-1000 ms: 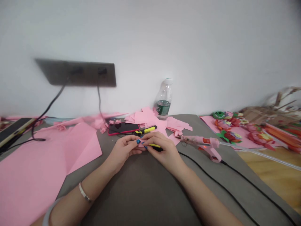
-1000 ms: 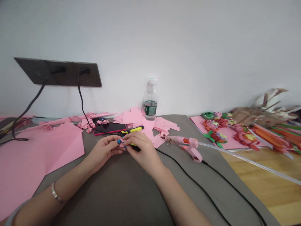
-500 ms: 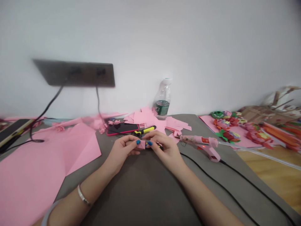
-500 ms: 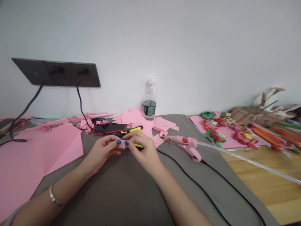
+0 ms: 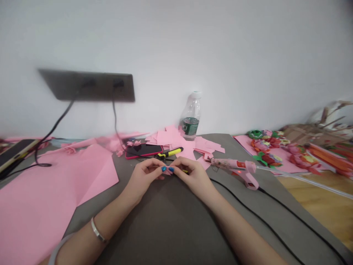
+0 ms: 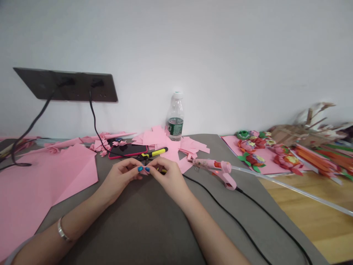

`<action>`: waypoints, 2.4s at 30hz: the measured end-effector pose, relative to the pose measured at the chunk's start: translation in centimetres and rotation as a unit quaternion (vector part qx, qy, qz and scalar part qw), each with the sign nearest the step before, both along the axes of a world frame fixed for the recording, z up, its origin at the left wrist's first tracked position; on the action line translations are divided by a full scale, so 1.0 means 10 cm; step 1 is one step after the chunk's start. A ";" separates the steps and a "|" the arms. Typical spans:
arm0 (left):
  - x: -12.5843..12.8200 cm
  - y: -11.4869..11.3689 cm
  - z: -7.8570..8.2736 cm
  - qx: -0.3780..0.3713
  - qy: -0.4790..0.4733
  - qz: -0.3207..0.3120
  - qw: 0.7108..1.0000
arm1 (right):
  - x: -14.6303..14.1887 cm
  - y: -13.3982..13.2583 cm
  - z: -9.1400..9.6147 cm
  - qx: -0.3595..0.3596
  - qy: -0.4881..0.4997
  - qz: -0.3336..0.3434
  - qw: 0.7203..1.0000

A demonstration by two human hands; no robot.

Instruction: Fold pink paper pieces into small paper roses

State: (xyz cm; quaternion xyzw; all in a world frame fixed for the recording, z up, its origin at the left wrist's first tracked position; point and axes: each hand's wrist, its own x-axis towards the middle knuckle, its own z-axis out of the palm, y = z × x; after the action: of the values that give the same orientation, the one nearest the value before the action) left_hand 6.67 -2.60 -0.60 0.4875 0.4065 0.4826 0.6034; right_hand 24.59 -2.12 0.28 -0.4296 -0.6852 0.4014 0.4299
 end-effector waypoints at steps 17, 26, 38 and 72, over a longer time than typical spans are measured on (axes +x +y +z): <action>0.00 0.02 -0.04 -0.039 -0.028 0.029 0.998 | 0.01 0.03 0.03 -0.074 0.089 0.044 0.992; 0.00 0.02 -0.03 -0.029 -0.007 0.007 1.000 | 0.06 0.07 0.00 -0.081 0.080 0.042 0.993; 0.00 0.01 0.01 -0.012 0.024 0.008 1.000 | 0.11 0.07 -0.01 -0.097 0.045 0.053 0.993; 0.01 0.00 0.07 0.007 0.047 0.000 0.999 | 0.03 0.02 -0.01 -0.073 0.023 0.039 0.996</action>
State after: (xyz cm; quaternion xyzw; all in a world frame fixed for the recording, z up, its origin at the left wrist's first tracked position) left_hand 6.78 -2.60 0.11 0.5142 0.4310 0.4622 0.5798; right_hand 24.88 -1.88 0.13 -0.4233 -0.6605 0.4764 0.3969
